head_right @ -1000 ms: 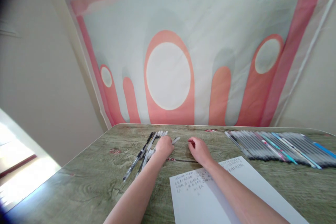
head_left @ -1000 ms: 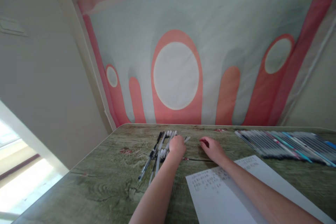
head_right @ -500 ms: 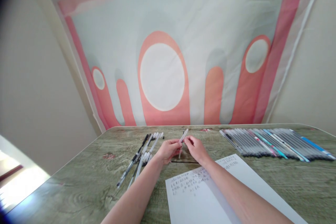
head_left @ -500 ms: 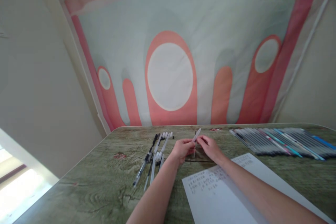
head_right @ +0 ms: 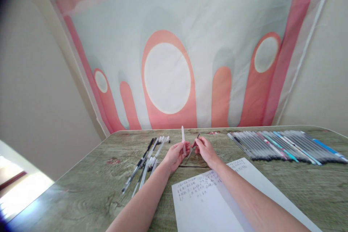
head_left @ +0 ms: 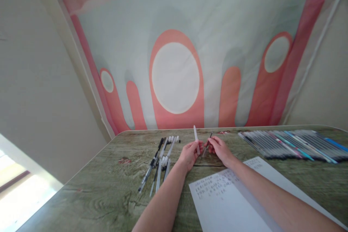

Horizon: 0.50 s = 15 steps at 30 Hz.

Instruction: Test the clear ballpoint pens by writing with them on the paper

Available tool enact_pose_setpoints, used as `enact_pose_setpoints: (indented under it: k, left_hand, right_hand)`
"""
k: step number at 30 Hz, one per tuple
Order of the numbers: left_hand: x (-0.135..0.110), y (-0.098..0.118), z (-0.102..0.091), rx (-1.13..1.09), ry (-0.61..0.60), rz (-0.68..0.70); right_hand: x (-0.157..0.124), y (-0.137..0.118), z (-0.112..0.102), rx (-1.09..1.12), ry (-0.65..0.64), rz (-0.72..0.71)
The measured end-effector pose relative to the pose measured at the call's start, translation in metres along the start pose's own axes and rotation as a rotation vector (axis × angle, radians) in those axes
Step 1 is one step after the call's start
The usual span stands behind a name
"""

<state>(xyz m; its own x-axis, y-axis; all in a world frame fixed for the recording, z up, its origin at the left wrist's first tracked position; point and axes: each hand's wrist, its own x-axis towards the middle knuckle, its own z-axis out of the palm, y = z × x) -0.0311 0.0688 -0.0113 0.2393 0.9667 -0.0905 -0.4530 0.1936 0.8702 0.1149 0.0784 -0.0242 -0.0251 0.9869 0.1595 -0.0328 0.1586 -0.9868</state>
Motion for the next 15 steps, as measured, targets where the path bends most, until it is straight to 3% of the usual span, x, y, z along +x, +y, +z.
enact_pose_setpoints:
  k: [5,11,15]
  left_hand:
    - [0.007,0.003,-0.008,-0.043,0.12,0.16]
    - [0.014,0.0,-0.021,-0.173,0.304,0.244]
    - [0.015,0.001,-0.023,-0.216,0.347,0.27]
  right_hand:
    - [-0.005,-0.005,0.001,-0.011,-0.079,0.004]
    - [-0.01,-0.011,-0.001,-0.046,-0.163,0.013]
    - [-0.01,-0.011,-0.002,-0.065,-0.207,0.022]
